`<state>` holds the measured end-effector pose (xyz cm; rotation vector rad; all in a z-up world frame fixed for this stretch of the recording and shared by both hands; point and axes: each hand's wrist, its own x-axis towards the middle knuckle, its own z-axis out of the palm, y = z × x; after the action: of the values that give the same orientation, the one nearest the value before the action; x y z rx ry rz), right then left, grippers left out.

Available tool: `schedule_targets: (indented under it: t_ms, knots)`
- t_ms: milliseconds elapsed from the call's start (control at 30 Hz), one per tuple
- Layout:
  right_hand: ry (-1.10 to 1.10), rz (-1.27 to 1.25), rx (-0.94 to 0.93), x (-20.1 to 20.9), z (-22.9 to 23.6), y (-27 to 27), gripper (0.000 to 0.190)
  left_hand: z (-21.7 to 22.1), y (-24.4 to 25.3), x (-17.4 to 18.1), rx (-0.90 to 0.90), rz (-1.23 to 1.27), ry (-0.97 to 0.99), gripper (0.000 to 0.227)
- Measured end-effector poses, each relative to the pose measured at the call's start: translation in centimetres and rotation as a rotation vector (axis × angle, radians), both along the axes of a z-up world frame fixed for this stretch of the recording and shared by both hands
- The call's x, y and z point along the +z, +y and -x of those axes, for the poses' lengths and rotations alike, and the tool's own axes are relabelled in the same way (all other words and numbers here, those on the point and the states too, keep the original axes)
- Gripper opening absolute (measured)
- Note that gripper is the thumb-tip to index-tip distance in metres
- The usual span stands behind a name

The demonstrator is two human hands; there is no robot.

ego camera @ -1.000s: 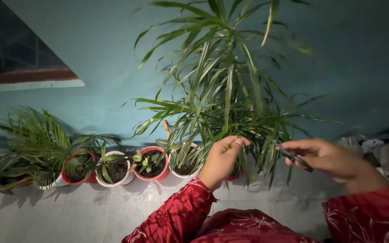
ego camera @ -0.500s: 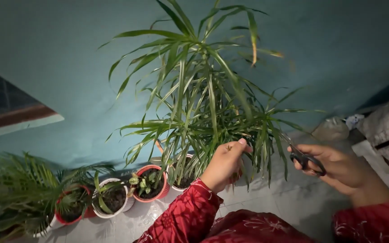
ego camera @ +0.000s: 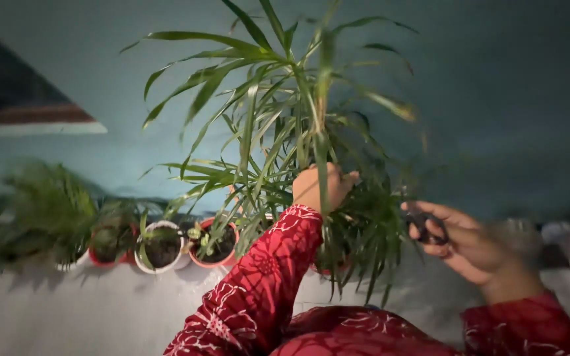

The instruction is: Using scissors to prune dead or overgrown leaves from a variety of potted indoor plants.

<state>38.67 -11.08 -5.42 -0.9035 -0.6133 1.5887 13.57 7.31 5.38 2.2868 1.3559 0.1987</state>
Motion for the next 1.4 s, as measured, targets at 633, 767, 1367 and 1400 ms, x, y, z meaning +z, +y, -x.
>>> schedule_targets:
  t_ms: [633,767,1367,1400]
  knots:
    - [0.207,0.188,0.525,0.9,4.8,8.8,0.055,6.3,-3.3,-8.7,0.411,0.193,-0.493,0.029]
    - [0.024,0.253,0.519,-0.8,6.3,9.6,0.056,7.9,-3.0,-12.3,0.492,0.546,-0.872,0.023]
    - [-0.167,0.371,0.568,-3.3,9.1,10.4,0.053,10.5,-4.5,-11.2,0.59,0.649,-0.935,0.02]
    - [-0.161,0.368,0.574,-3.6,9.2,10.3,0.052,10.6,-4.8,-10.9,0.572,0.64,-0.958,0.018]
